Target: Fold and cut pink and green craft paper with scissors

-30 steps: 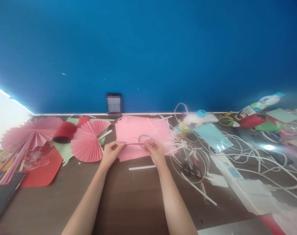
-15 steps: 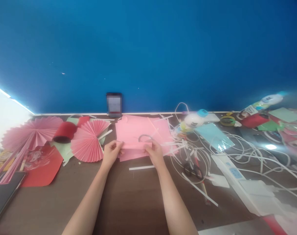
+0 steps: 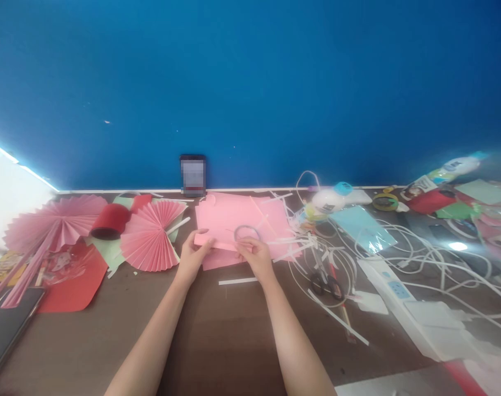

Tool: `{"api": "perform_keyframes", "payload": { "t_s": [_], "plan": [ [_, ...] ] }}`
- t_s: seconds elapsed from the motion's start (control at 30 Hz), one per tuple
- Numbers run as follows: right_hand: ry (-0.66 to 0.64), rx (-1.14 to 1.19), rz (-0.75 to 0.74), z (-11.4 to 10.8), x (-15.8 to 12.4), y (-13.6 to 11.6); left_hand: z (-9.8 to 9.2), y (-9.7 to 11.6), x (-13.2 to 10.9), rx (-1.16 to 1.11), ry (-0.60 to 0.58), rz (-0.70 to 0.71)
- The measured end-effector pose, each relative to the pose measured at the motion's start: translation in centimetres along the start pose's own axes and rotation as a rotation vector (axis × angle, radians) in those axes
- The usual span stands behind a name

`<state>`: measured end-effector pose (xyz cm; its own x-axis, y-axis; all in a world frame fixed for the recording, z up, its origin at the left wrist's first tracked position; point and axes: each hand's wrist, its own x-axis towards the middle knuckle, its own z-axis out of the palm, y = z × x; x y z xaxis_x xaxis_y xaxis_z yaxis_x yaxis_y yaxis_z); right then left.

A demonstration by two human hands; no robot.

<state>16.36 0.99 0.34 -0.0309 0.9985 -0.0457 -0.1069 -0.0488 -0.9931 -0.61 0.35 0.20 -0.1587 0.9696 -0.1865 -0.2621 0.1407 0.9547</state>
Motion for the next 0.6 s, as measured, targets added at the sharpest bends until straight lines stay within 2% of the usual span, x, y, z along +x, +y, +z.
{"api": "perform_keyframes", "payload": {
  "t_s": [0.17,0.3,0.6],
  "plan": [
    [-0.087,-0.076,-0.024,0.4,-0.4,0.4,0.2,-0.8,0.3,-0.129,0.039,0.065],
    [-0.112,-0.126,-0.027,0.7,-0.6,0.6,0.1,-1.0,0.3,-0.101,0.032,0.084],
    [-0.234,0.153,0.139,1.5,-0.6,0.6,0.6,-1.3,-0.1,-0.072,-0.016,0.099]
  ]
}}
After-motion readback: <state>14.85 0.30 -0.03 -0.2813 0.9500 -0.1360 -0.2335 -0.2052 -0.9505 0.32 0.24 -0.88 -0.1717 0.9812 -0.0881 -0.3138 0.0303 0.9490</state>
